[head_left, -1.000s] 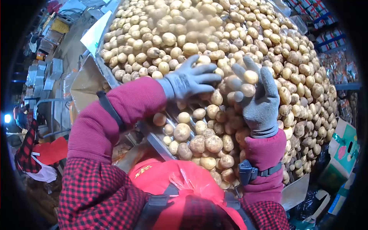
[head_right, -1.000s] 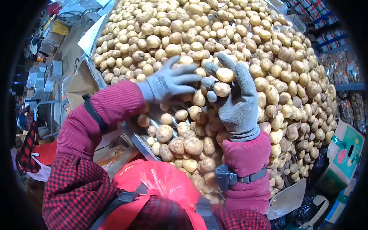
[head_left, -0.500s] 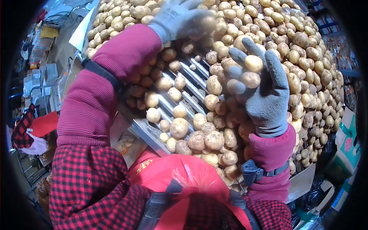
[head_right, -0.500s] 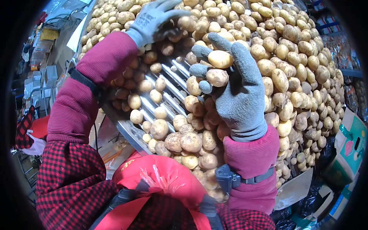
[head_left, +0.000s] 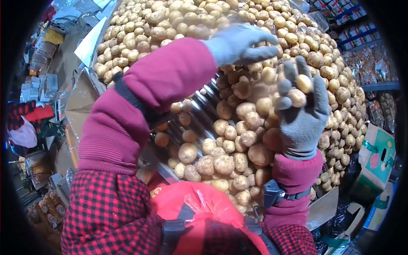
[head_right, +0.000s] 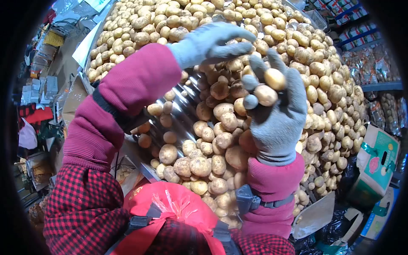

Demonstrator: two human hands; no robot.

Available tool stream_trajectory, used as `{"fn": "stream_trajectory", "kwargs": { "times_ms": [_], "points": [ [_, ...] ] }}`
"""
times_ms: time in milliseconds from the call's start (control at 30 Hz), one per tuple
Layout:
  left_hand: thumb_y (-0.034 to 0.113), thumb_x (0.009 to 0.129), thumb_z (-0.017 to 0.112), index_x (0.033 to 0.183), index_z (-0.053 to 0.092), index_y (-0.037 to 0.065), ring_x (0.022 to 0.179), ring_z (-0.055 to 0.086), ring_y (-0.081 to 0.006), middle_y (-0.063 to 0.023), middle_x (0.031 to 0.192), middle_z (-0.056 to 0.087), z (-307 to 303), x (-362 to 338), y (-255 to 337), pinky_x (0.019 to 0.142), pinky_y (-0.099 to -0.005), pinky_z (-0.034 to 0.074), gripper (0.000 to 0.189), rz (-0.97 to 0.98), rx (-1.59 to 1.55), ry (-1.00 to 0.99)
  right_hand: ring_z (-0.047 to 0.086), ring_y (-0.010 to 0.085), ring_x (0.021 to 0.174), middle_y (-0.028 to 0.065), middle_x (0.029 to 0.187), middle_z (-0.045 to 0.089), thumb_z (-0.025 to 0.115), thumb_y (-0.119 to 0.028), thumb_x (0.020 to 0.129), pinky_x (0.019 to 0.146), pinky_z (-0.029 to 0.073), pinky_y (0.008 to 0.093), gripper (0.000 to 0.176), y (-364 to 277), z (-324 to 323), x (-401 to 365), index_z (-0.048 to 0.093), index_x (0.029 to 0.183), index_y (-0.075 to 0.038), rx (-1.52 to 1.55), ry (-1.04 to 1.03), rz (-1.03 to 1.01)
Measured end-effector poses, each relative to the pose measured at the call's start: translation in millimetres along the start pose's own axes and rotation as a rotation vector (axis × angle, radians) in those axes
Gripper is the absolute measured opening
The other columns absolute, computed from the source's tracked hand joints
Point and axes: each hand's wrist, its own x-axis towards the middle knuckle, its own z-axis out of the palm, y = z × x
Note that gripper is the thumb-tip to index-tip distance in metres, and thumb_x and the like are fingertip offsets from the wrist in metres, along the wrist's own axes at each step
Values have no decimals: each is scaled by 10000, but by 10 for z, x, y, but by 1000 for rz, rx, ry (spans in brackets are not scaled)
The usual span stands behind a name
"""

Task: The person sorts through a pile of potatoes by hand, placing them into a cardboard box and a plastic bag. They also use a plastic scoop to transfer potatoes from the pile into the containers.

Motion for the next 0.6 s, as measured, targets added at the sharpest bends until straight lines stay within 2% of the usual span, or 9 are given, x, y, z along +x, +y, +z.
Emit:
{"fn": "stream_trajectory", "kwargs": {
  "times_ms": [67,100,133,200,267,433,467,500,600],
  "points": [
    [540,1021,562,1302,673,114,1140,661,-356,-178,1187,701,233,205,72,975,-451,524,522,-63,-237,-141,683,278,1097,220,1464,566,426,-389,1115,765,585,336,565,-193,-126,60,403,1560,-41,116,-38,60],
    [560,1004,570,1277,679,108,1153,649,-359,-174,1208,683,422,258,58,981,-461,517,539,-84,-171,-251,667,280,1130,205,1498,540,429,-396,1113,781,580,348,568,-252,-266,101,391,1575,-69,142,-95,115],
    [580,988,579,1251,686,102,1165,638,-363,-170,1229,665,616,270,20,987,-471,510,556,-103,-103,-367,659,281,1149,200,1488,550,428,-408,1112,781,575,344,573,-245,-324,121,399,1573,-69,135,-30,104],
    [588,951,616,1177,698,102,1135,629,-382,-156,1241,638,839,104,9,974,-488,502,542,-40,63,-160,662,285,1141,211,1463,567,421,-417,1115,775,571,339,578,-102,-325,129,408,1567,-57,-5,5,-62],
    [580,922,656,1142,688,107,1101,603,-377,-154,1157,635,692,-1,142,966,-495,491,523,-96,112,-235,668,288,1118,217,1443,578,416,-416,1116,765,572,333,576,-91,-318,112,418,1556,-45,-16,5,-79],
    [521,913,691,1174,685,86,1153,592,-346,-141,1157,641,174,-501,157,1014,-478,465,507,-181,114,-283,682,285,1023,228,1371,618,406,-413,1119,736,575,311,572,-78,-306,158,456,1522,-11,-25,-54,-35],
    [485,893,715,1149,700,100,1158,592,-335,-131,1176,654,65,-608,217,1007,-481,466,463,-160,265,-333,680,274,999,221,1358,625,410,-415,1118,735,574,308,570,-69,-303,140,462,1519,-14,5,-52,-26],
    [456,880,731,1139,705,108,1161,592,-328,-125,1186,658,-20,-765,282,1005,-478,464,435,-142,309,-363,669,254,960,209,1338,634,418,-416,1118,735,571,308,565,-42,-282,127,464,1519,-21,-161,-42,-107],
    [362,842,776,1119,716,130,1206,588,-312,-103,1190,660,-209,-1386,269,1035,-476,445,366,-123,283,-289,694,289,1108,201,1438,581,436,-336,1125,753,596,285,477,-43,-383,143,474,1522,-75,-118,-109,-96]
  ]
}}
